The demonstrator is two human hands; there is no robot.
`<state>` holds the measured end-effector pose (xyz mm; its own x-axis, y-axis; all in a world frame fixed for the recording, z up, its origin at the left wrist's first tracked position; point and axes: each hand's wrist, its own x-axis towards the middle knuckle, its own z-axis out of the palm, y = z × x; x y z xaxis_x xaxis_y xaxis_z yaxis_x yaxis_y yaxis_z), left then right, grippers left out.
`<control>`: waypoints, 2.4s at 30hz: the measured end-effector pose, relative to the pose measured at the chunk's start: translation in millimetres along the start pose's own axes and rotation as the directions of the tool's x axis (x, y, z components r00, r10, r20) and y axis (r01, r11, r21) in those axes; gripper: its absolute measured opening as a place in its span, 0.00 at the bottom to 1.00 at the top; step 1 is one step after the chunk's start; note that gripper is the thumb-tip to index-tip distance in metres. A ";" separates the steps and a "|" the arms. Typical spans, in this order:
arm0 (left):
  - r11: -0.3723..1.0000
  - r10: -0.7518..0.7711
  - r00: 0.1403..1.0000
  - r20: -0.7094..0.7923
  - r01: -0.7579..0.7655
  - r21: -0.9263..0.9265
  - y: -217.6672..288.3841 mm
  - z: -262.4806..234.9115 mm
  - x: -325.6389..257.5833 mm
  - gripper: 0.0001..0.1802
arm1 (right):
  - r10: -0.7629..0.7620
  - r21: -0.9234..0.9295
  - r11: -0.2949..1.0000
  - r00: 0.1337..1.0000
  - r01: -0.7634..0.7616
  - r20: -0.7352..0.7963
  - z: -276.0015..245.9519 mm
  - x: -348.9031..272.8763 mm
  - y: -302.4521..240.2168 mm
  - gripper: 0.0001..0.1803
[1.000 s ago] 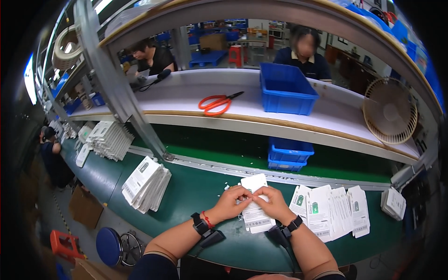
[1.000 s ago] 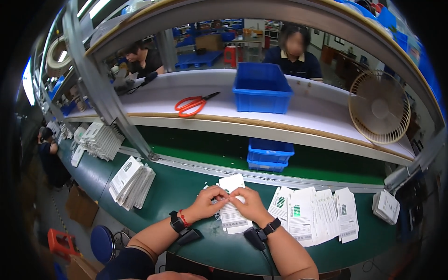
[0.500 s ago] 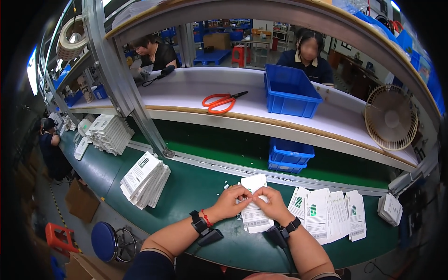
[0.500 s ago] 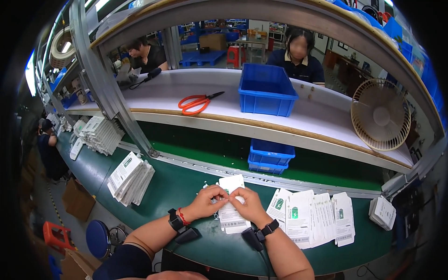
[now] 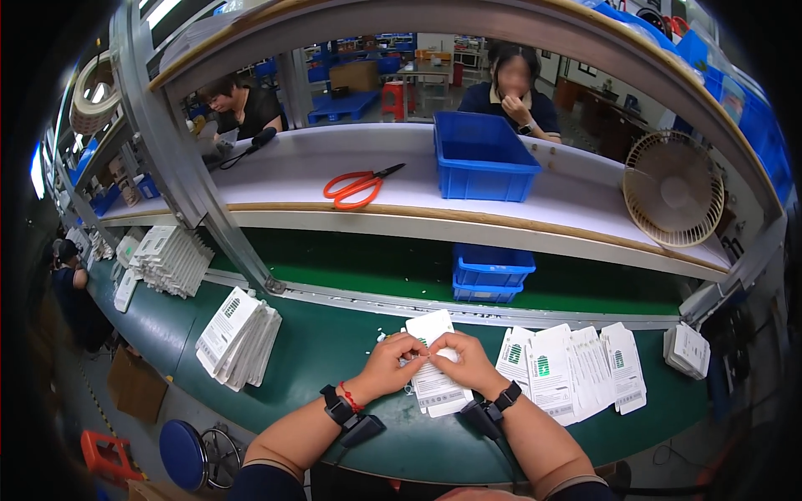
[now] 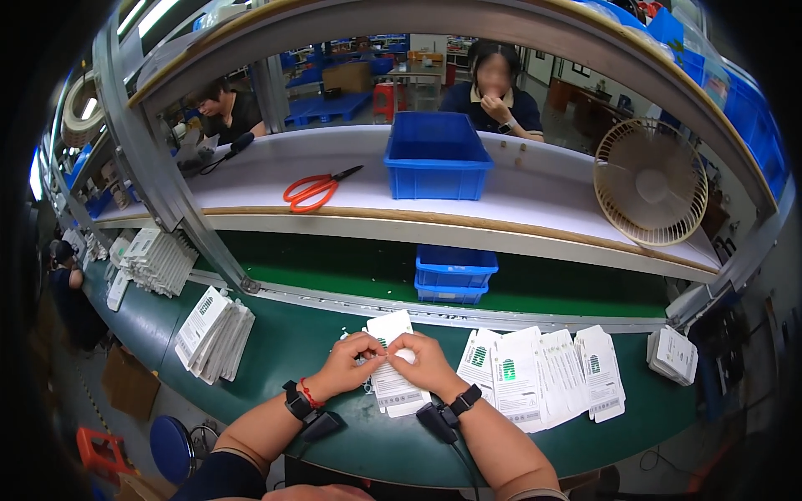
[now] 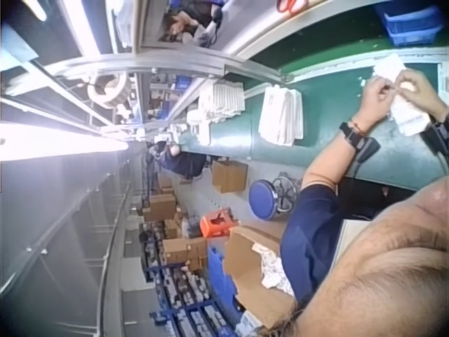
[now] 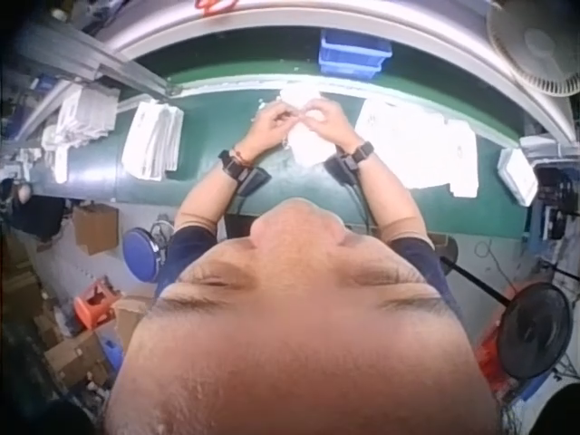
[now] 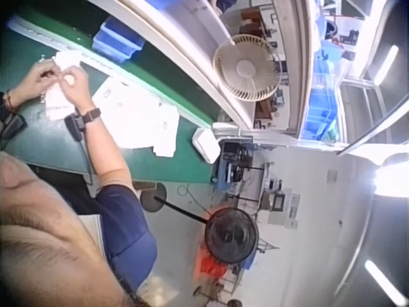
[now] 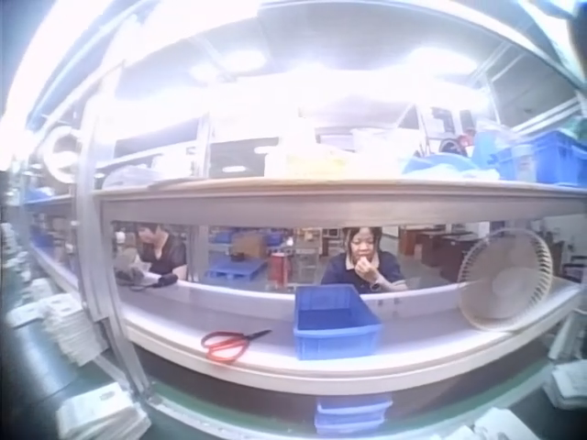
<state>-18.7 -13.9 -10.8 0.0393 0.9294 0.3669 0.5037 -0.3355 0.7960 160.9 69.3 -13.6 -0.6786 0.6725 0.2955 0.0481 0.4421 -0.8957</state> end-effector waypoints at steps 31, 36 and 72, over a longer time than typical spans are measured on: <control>0.999 0.017 0.999 -0.033 -0.018 -0.027 7.2 0.3 4.6 0.05 | 0.004 -0.010 1.000 1.000 -0.004 0.008 -1.7 1.1 -1.0 0.06; 0.998 -0.021 0.999 -0.043 0.018 -0.057 -1.3 -4.6 -7.4 0.05 | -0.038 -0.050 0.998 0.999 0.038 0.006 7.5 2.2 1.4 0.06; 0.983 -0.062 0.997 0.054 0.070 -0.167 5.3 -5.4 0.4 0.06 | 0.163 0.051 0.985 0.987 -0.163 0.019 -1.1 -6.0 -13.3 0.06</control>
<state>-20.7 -16.2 -3.9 0.0549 0.9553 0.2904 0.3536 -0.2905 0.8891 165.1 60.0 -3.1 -0.6754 0.7241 0.1396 0.1207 0.2953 -0.9477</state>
